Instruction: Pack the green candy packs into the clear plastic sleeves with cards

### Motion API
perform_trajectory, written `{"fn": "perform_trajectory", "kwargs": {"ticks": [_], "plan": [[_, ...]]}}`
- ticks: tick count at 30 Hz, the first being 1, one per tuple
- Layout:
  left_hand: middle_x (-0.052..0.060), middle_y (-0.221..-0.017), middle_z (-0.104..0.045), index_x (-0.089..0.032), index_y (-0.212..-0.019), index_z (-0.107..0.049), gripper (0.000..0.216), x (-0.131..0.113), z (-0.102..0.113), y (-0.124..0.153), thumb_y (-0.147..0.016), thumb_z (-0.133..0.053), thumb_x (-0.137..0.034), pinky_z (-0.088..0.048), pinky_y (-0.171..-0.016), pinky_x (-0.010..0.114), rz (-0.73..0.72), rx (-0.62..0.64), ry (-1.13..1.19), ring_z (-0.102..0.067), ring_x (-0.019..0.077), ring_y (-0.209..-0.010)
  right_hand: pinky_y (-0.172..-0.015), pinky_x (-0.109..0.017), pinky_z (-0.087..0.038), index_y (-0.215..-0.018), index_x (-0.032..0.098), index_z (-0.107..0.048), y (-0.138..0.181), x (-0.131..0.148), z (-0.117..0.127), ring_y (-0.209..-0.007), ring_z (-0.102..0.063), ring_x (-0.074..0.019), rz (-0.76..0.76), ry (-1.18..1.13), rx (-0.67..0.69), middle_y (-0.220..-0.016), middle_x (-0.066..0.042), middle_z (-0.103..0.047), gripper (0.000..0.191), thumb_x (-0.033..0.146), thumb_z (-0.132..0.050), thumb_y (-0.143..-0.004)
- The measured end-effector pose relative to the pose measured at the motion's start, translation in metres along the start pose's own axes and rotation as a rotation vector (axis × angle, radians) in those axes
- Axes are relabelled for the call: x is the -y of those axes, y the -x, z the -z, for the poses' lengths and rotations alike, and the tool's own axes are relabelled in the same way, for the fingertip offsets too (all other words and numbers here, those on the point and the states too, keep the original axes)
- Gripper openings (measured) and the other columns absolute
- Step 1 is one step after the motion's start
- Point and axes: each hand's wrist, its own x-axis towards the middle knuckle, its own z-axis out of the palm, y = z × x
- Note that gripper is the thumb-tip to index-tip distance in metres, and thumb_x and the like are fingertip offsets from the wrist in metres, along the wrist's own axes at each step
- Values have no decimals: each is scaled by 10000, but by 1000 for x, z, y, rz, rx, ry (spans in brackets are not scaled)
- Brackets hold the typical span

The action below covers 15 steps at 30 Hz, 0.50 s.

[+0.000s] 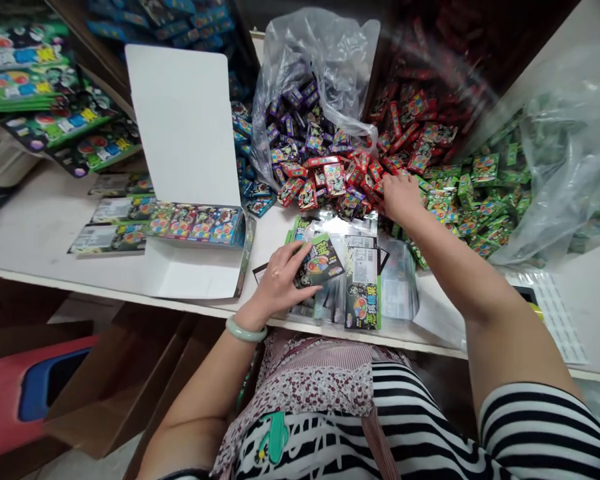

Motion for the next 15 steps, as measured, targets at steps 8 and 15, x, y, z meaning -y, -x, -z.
{"fn": "perform_trajectory", "kwargs": {"ticks": [8, 15], "plan": [[145, -1386, -486, -305, -1572, -252, 898, 15, 5, 8, -836, -725, -507, -486, -1090, 548, 78, -50, 14, -533, 343, -1283, -732, -374, -471, -888, 204, -634, 35, -12, 22, -821, -643, -259, -127, -570, -80, -867, -102, -699, 274, 463, -545, -889], [141, -1408, -478, -299, -1571, -261, 911, 8, 5, 1, -824, -739, -510, -457, -1125, 537, 77, -11, 39, -510, 339, -1309, -621, -317, -499, -1044, 268, -591, 90, 1, 1, -680, -649, -171, -222, -1339, 295, -764, 26, -621, 493, 503, -758, -645]]}}
